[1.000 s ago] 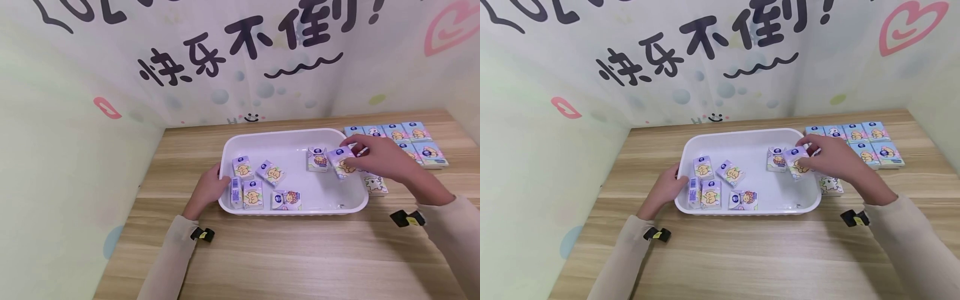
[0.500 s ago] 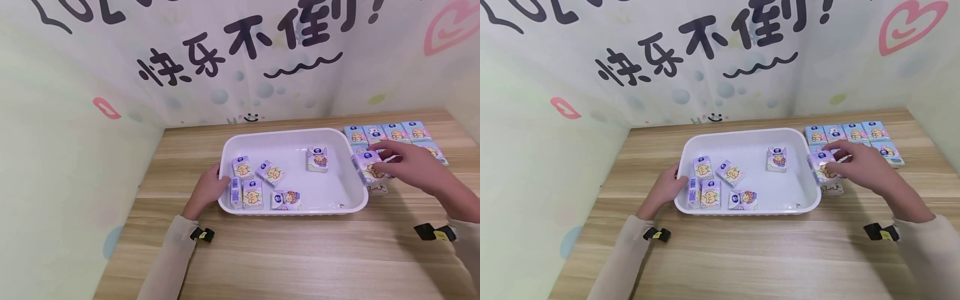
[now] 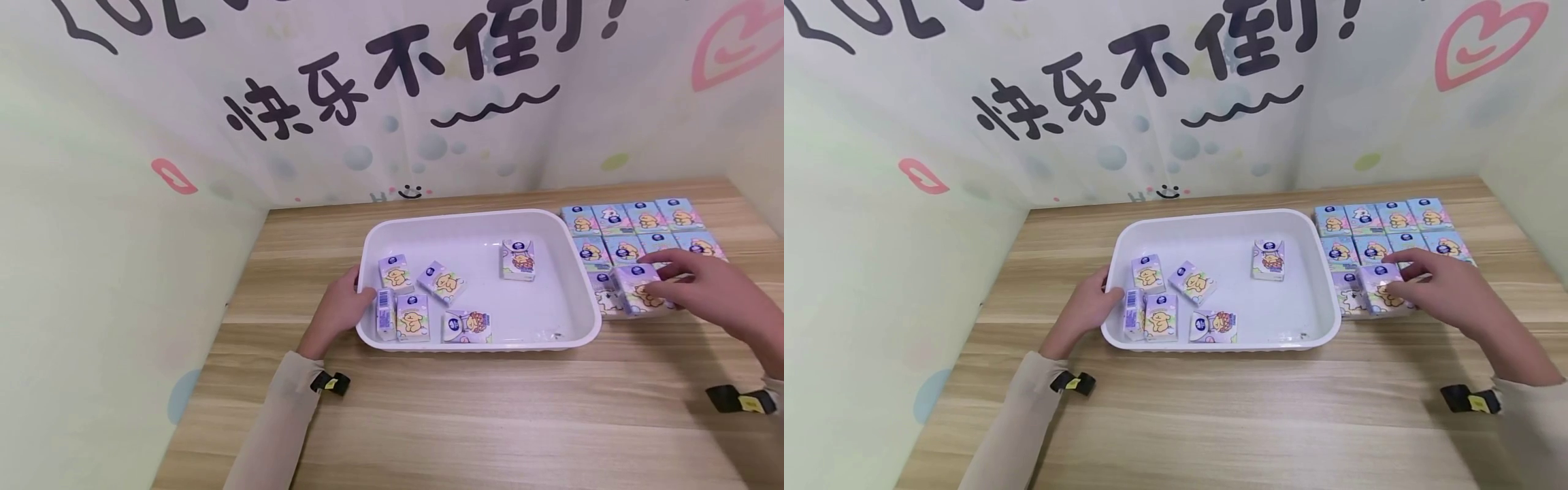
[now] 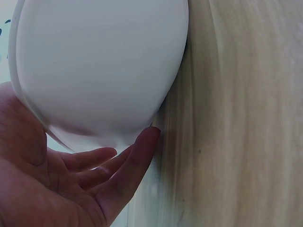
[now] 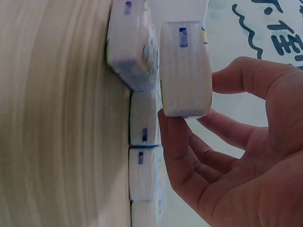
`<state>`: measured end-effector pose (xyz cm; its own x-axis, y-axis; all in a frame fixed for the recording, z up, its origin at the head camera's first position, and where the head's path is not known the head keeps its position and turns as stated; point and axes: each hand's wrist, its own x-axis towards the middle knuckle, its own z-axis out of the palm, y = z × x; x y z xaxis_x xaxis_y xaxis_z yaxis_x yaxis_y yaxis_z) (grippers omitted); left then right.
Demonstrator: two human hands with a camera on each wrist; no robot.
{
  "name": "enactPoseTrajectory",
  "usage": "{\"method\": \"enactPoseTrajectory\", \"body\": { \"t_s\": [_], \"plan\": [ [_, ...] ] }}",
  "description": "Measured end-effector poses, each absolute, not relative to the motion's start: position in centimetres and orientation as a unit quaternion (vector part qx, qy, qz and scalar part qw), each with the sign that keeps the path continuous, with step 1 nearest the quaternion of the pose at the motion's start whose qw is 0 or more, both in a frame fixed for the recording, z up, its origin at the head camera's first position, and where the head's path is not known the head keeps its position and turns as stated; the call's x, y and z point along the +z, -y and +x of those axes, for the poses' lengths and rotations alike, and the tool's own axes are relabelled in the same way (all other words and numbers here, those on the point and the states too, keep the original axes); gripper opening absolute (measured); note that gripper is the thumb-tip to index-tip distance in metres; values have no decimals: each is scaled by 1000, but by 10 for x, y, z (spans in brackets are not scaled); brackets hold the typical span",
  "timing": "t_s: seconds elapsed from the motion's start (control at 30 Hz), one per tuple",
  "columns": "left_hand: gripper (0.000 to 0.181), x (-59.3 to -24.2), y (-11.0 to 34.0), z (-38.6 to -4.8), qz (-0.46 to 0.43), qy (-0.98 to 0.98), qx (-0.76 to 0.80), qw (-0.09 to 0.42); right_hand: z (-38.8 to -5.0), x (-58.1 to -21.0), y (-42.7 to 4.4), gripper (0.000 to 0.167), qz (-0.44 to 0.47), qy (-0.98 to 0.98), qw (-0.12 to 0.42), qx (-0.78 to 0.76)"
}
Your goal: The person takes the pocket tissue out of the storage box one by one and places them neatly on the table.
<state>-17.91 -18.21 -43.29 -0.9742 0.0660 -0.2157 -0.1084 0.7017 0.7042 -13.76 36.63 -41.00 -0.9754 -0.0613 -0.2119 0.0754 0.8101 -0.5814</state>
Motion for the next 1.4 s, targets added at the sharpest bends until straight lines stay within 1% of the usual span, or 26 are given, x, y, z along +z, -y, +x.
{"method": "enactPoseTrajectory", "body": {
  "t_s": [0.23, 0.57, 1.4],
  "plan": [
    [65, -430, 181, -178, -16, -915, 387, 116, -135, -420, -377, 64, 21, -946, 97, -310],
    [65, -432, 181, -179, -13, -915, 387, 116, -138, -429, -384, 61, 29, -945, 110, -307],
    [66, -432, 180, -179, -16, -916, 384, 116, -141, -431, -379, 63, 25, -949, 105, -295]
  ]
}}
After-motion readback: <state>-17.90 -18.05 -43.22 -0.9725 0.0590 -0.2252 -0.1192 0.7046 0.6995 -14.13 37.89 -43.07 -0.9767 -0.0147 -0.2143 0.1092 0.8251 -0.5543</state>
